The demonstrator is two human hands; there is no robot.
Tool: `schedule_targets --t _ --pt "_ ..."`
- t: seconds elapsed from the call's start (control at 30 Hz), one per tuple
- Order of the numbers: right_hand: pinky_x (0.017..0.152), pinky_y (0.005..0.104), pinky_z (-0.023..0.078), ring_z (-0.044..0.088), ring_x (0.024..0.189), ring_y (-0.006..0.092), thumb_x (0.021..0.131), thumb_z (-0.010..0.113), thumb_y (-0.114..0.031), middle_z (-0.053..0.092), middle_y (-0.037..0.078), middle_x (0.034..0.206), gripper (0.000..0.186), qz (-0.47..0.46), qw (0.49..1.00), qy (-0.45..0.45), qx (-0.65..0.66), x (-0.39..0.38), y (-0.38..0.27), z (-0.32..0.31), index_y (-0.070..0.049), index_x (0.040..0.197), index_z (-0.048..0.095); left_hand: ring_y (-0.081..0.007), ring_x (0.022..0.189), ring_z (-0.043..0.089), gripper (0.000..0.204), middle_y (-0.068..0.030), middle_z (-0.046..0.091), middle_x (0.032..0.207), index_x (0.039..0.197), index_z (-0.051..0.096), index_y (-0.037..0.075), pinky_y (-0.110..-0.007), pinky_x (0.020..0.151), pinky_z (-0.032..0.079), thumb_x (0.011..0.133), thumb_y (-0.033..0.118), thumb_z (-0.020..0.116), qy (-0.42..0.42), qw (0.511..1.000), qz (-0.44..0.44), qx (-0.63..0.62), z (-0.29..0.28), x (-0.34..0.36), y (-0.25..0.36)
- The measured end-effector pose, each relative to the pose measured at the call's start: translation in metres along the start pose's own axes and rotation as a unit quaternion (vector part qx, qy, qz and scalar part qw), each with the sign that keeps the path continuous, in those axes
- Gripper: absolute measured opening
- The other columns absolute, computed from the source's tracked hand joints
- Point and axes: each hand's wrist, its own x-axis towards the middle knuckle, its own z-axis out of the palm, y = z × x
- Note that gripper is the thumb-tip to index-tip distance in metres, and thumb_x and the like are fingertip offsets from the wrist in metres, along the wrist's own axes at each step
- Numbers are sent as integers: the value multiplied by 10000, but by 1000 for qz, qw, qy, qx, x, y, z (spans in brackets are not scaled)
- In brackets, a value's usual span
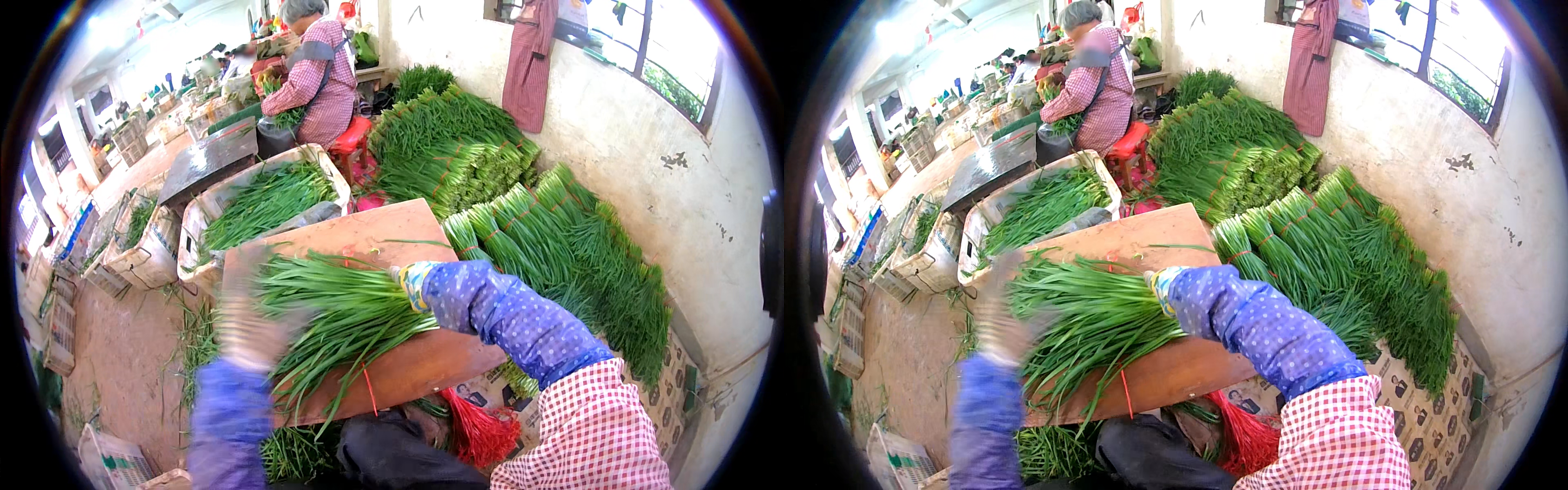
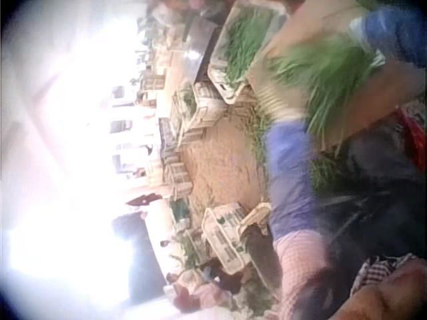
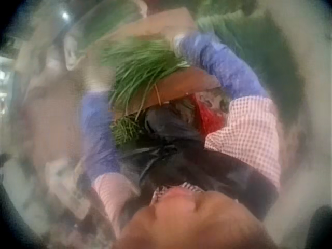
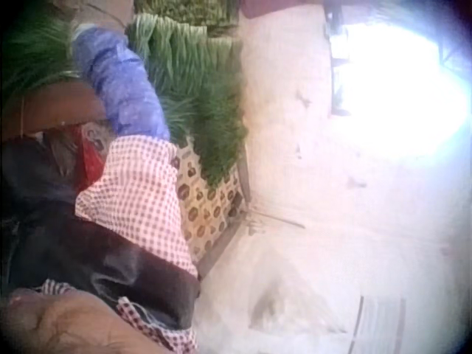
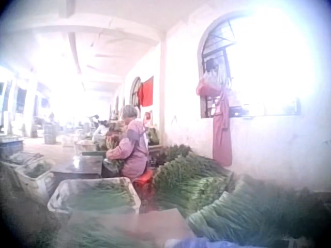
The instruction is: The person picks up green onions from a plastic crate, gathers them into a bunch, and ties them with a red string on a wooden table.
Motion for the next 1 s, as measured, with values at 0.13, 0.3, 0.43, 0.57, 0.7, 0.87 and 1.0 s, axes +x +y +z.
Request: schedule_targets --t 0.13,0.3,0.43,0.57,0.7,0.87,1.0 --pt "816 362 494 623 966 277 860 526 -187 614 139 1118 302 0 997 26 -76 -21 23 27 -51 1127 567 -389 1370 191 1199 -164 287 1458 1436 232 141 -566 1106 85 476 547 824 -310 914 142 222 151 -2 32" --pt "853 378 487 599 1026 301 798 555 -96 610 154 1119 502 31 999 28 31 -27 4 13 -53 1284 436 -352 1344 275 1202 -169 335 1431 1419 265 131 -555 1100 140 443 535 837 -369 892 23 259 150 6 13" --pt "928 355 447 569 1066 312 718 614 -92 586 168 1159 695 -45 995 40 81 -21 30 28 -39 1364 360 -331 1334 303 1166 -160 357 1419 1389 311 98 -540 1100 167 446 545 832 -380 883 -9 274 152 -1 1" --pt "980 393 407 540 1092 326 688 635 -102 556 192 1182 701 -76 984 104 120 -29 49 39 -36 1339 383 -321 1331 314 1129 -153 369 1415 1372 346 105 -540 1096 176 455 559 824 -392 872 -8 293 162 5 9" --pt "935 408 437 550 1058 346 678 620 -85 563 188 1160 645 -43 963 91 252 -51 67 30 -43 1292 429 -291 1350 288 1081 -125 343 1440 1402 323 147 -572 1093 141 525 568 795 -417 848 -61 322 152 3 12" --pt "905 422 457 552 1060 345 737 691 -242 550 217 1161 597 44 966 230 112 -54 101 -9 -79 1269 473 -285 1338 306 1108 -119 359 1426 1385 346 147 -572 1087 155 470 552 822 -395 865 -64 304 156 -1 8" --pt "945 402 431 524 1143 322 663 775 -404 546 238 1199 832 86 989 30 120 24 49 -19 -41 1323 421 -272 1326 323 1100 -116 385 1405 1367 375 146 -567 1082 168 448 545 829 -367 880 -56 295 161 -4 7"
